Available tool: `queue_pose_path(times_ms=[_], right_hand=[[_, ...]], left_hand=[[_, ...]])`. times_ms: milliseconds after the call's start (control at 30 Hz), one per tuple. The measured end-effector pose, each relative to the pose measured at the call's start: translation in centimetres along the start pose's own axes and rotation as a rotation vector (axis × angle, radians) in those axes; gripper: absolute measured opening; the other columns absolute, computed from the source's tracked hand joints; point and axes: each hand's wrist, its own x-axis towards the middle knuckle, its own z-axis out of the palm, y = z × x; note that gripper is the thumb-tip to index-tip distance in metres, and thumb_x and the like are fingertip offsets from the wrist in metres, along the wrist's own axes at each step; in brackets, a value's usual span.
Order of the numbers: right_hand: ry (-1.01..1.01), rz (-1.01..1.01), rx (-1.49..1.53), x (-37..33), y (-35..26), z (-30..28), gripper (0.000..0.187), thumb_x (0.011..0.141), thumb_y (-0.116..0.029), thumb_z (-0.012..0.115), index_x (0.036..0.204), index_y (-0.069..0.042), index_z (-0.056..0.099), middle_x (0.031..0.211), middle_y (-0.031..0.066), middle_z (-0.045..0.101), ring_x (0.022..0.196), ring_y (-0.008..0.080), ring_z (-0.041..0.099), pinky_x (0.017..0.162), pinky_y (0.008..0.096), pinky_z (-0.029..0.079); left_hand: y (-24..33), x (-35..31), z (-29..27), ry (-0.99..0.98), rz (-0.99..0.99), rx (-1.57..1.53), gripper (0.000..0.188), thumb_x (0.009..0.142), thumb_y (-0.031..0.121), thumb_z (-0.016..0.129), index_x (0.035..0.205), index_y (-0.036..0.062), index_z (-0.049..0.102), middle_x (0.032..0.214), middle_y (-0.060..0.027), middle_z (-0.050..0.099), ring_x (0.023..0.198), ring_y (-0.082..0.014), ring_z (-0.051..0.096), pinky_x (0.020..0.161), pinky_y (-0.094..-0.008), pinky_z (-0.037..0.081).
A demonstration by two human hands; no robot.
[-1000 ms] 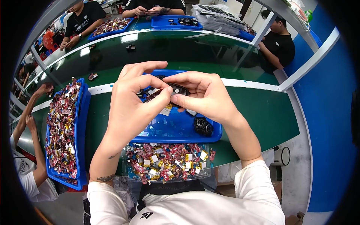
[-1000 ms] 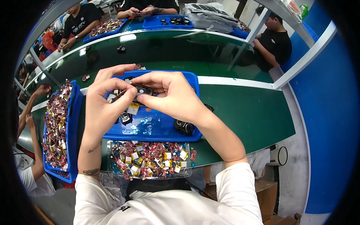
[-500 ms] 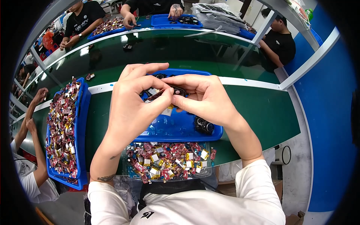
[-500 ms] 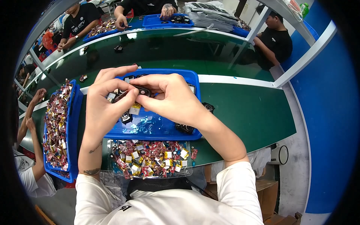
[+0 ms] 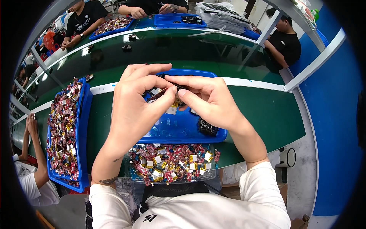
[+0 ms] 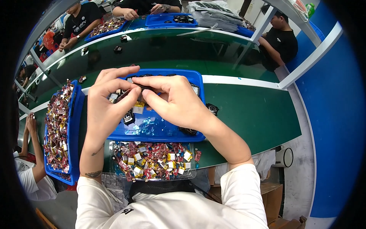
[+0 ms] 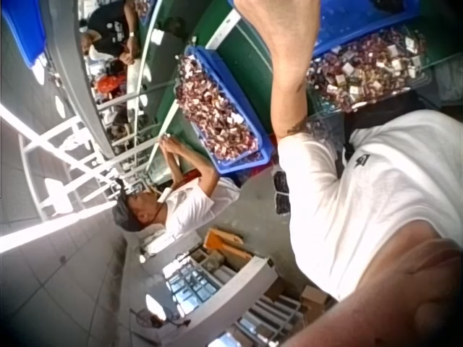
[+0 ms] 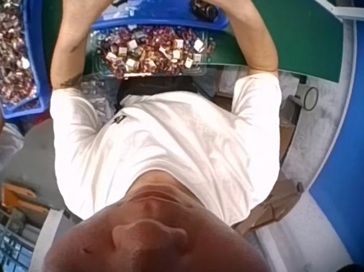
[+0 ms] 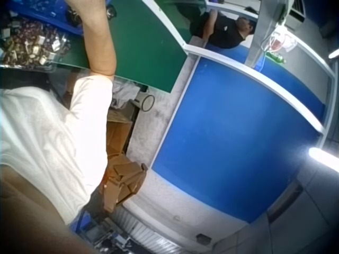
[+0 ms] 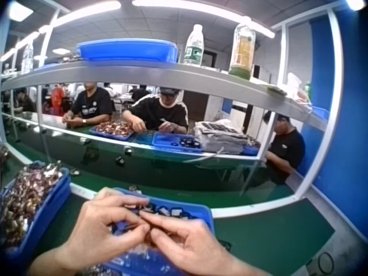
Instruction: Sorting and assembling small electronic components by applying colorful labels/films to black bases on an industrial production line.
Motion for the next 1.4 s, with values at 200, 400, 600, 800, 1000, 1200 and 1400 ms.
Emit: queue_pose_path(times_ms=[200, 400, 600, 800, 1000, 1200, 1400], right_hand=[[0.027, 0.000, 0.061, 0.1, -0.1, 0.2, 0.031, 0.092, -0.003, 0.050, 0.120, 0.006, 0.056, 0.098, 0.0129, 0.067, 0.083, 0.0118, 0.064, 0.073, 0.0238, 0.053], [0.123, -0.160, -0.074, 0.5, 0.6, 0.0, 0.028, 0.092, -0.003, 0.049, 0.118, 0.006, 0.057, 0.091, 0.0100, 0.067, 0.073, 0.0084, 0.061, 0.064, 0.0217, 0.051], [0.122, -0.125, 0.055, 0.6, 0.7, -0.2, 0.028, 0.092, -0.003, 0.049, 0.117, 0.004, 0.058, 0.093, 0.0087, 0.066, 0.073, 0.0071, 0.060, 0.064, 0.0213, 0.050], [0.099, -0.072, 0.125, 0.5, 0.3, -0.2, 0.028, 0.091, -0.002, 0.049, 0.117, 0.003, 0.059, 0.096, 0.0088, 0.066, 0.078, 0.0082, 0.061, 0.066, 0.0215, 0.051], [0.110, -0.083, 0.142, 0.5, 0.2, -0.3, 0.028, 0.091, -0.002, 0.051, 0.117, 0.002, 0.060, 0.097, 0.0090, 0.066, 0.078, 0.0085, 0.062, 0.066, 0.0216, 0.053], [0.131, -0.120, 0.118, 0.5, 0.4, -0.3, 0.028, 0.089, -0.001, 0.053, 0.117, 0.003, 0.060, 0.095, 0.0087, 0.067, 0.078, 0.0079, 0.062, 0.065, 0.0205, 0.052], [0.139, -0.129, 0.118, 0.4, 0.4, -0.1, 0.030, 0.089, -0.001, 0.054, 0.118, 0.003, 0.059, 0.097, 0.0088, 0.066, 0.082, 0.0081, 0.062, 0.070, 0.0201, 0.052]], left_hand=[[-0.2, -0.1, 0.1, 0.008, 0.044, 0.046, 0.010, 0.072, 0.003, 0.070, 0.081, 0.0012, 0.071, 0.106, -0.0119, 0.067, 0.101, -0.0219, 0.059, 0.089, -0.0332, 0.044], [0.1, 0.1, 0.0, 0.067, 0.119, 0.000, 0.015, 0.073, -0.001, 0.070, 0.088, -0.0003, 0.070, 0.106, -0.0129, 0.067, 0.095, -0.0203, 0.063, 0.085, -0.0303, 0.048], [0.2, 0.2, -0.4, 0.056, 0.065, -0.015, 0.012, 0.074, -0.002, 0.069, 0.086, -0.0017, 0.068, 0.098, -0.0126, 0.067, 0.091, -0.0190, 0.063, 0.082, -0.0284, 0.047], [0.1, 0.2, -0.5, 0.063, 0.072, -0.057, 0.010, 0.074, -0.002, 0.069, 0.084, -0.0025, 0.067, 0.094, -0.0123, 0.067, 0.089, -0.0181, 0.063, 0.079, -0.0271, 0.048], [0.1, 0.2, -0.4, 0.070, 0.101, -0.073, 0.010, 0.074, -0.002, 0.069, 0.084, -0.0032, 0.066, 0.093, -0.0127, 0.066, 0.087, -0.0170, 0.063, 0.078, -0.0261, 0.047], [0.4, 0.1, -0.4, 0.077, 0.059, -0.100, 0.009, 0.075, -0.001, 0.069, 0.083, -0.0030, 0.066, 0.091, -0.0121, 0.067, 0.084, -0.0151, 0.062, 0.075, -0.0251, 0.047], [0.4, 0.1, -0.2, 0.084, 0.048, -0.105, 0.015, 0.074, -0.001, 0.070, 0.089, -0.0025, 0.066, 0.092, -0.0097, 0.066, 0.082, -0.0133, 0.061, 0.074, -0.0243, 0.047]])
